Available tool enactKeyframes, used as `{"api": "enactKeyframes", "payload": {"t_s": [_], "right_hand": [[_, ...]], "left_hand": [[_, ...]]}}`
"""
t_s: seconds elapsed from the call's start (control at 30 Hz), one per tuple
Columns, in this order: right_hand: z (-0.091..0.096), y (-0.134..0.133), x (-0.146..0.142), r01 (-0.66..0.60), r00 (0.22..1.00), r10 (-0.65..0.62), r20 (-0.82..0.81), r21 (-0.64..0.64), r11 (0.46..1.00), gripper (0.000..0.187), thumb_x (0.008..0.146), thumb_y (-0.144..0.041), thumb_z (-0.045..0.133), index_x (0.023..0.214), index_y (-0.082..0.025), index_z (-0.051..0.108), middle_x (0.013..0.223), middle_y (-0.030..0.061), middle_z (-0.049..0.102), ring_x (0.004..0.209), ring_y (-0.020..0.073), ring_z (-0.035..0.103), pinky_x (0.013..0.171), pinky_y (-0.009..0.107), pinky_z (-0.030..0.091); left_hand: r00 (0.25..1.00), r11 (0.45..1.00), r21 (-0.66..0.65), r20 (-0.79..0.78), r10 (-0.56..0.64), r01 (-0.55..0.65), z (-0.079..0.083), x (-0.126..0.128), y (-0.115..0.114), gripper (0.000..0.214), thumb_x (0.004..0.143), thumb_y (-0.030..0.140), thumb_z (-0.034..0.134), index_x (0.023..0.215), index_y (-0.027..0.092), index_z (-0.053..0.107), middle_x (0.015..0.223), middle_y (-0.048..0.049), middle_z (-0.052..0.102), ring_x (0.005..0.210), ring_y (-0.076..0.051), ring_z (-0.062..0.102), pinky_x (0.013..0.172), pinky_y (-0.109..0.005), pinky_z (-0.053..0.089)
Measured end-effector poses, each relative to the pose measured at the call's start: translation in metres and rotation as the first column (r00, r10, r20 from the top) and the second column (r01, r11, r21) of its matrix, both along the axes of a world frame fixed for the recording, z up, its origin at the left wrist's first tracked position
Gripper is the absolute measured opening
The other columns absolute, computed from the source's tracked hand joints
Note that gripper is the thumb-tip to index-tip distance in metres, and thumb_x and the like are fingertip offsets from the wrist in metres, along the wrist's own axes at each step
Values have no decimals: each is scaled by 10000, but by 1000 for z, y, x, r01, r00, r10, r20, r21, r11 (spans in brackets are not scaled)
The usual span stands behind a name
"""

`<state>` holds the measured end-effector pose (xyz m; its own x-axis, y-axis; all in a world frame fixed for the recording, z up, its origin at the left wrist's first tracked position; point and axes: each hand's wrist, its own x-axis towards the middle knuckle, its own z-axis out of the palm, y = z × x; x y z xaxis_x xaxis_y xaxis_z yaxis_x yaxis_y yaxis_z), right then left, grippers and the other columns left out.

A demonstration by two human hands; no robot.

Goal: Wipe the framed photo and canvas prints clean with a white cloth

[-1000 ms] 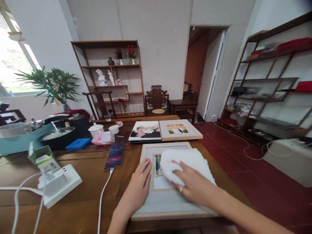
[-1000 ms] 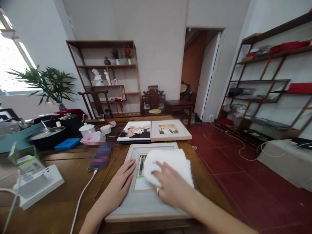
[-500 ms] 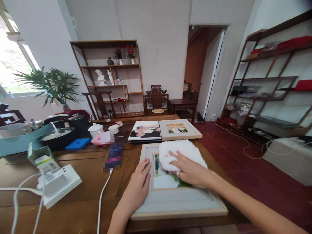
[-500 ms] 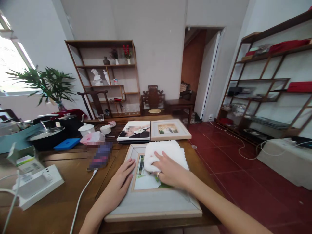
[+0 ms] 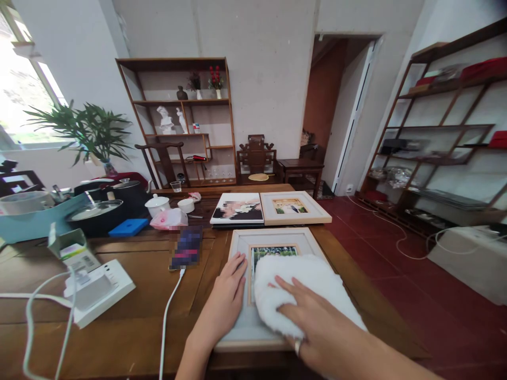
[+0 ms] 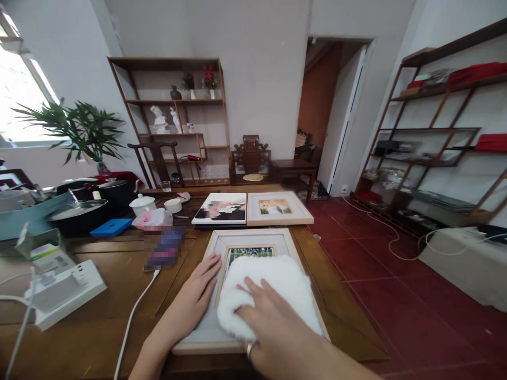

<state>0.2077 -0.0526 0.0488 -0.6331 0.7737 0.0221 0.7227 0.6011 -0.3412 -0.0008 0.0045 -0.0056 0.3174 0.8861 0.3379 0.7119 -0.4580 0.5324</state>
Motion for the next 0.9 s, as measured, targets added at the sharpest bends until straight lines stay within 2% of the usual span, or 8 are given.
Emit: {"api": "enactKeyframes", "payload": {"t_s": [0.1, 0.2, 0.3, 0.4, 0.53, 0.67, 0.8, 0.9], "right_hand": [[-2, 34, 8, 114, 993, -116, 5, 130, 985, 385, 726, -100, 465, 1090, -130, 586, 1317, 158, 462, 1309, 234, 254, 1060, 405, 229], [-1, 75, 15, 159, 980, -185, 69, 282, 946, 473, 676, -27, 469, 1132, -118, 558, 1358, 163, 407, 1321, 250, 218, 1054, 443, 220], [-1, 107, 16, 94, 974, -168, 150, 408, 908, 543, 622, 78, 422, 1101, -124, 579, 1415, 136, 320, 1335, 264, 155, 1066, 482, 151], [-4, 116, 10, 4, 972, -104, 209, 432, 902, 446, 677, 83, 385, 983, -127, 632, 1413, 127, 325, 1329, 296, 155, 1052, 531, 136], [-5, 97, 1, -24, 970, -58, 236, 330, 944, 445, 664, 86, 371, 968, -105, 634, 1403, 148, 336, 1310, 332, 201, 1019, 553, 208], [7, 53, 0, -40, 980, 11, 200, 139, 989, 541, 572, 103, 366, 1003, -107, 616, 1407, 132, 334, 1317, 307, 198, 1023, 523, 242], [11, 10, -6, -108, 988, 110, 107, -24, 994, 598, 556, 73, 398, 1066, -161, 604, 1371, 76, 408, 1287, 256, 298, 1043, 419, 277], [0, -6, -11, -183, 972, 190, 139, -63, 981, 559, 611, 32, 437, 1101, -179, 602, 1358, 69, 421, 1266, 291, 328, 1020, 432, 318]], "left_hand": [[1000, 1000, -13, 5, 3, -3, 0, 0, -1, 410, 896, 229, 307, 1281, 188, 444, 1394, -91, 383, 1305, -217, 313, 1066, -456, 264], [1000, 1000, -29, 10, 7, -6, 1, 0, -1, 410, 892, 239, 322, 1279, 186, 448, 1395, -92, 381, 1305, -225, 312, 1063, -462, 271], [1000, 1000, -25, 3, 5, -5, 2, -1, -2, 414, 892, 243, 323, 1286, 188, 439, 1400, -91, 374, 1309, -221, 305, 1065, -452, 274], [1000, 1000, -21, -17, 0, -1, 2, -2, -2, 419, 895, 243, 312, 1293, 181, 429, 1406, -94, 361, 1316, -217, 291, 1068, -448, 268], [1000, 999, -38, -30, 6, -7, 2, -1, -2, 422, 900, 250, 305, 1301, 185, 417, 1409, -88, 358, 1316, -215, 290, 1068, -452, 267], [999, 999, -44, -44, 9, -11, 2, 1, -1, 427, 899, 244, 296, 1304, 170, 412, 1409, -96, 356, 1318, -216, 284, 1067, -456, 268], [999, 999, -45, -50, -6, 4, 3, 1, -1, 427, 892, 212, 286, 1294, 179, 425, 1403, -95, 364, 1322, -210, 277, 1066, -455, 270], [999, 998, -55, -41, -2, 0, 3, 0, -2, 438, 879, 184, 288, 1295, 162, 423, 1407, -107, 356, 1321, -217, 279, 1065, -462, 268]]}}
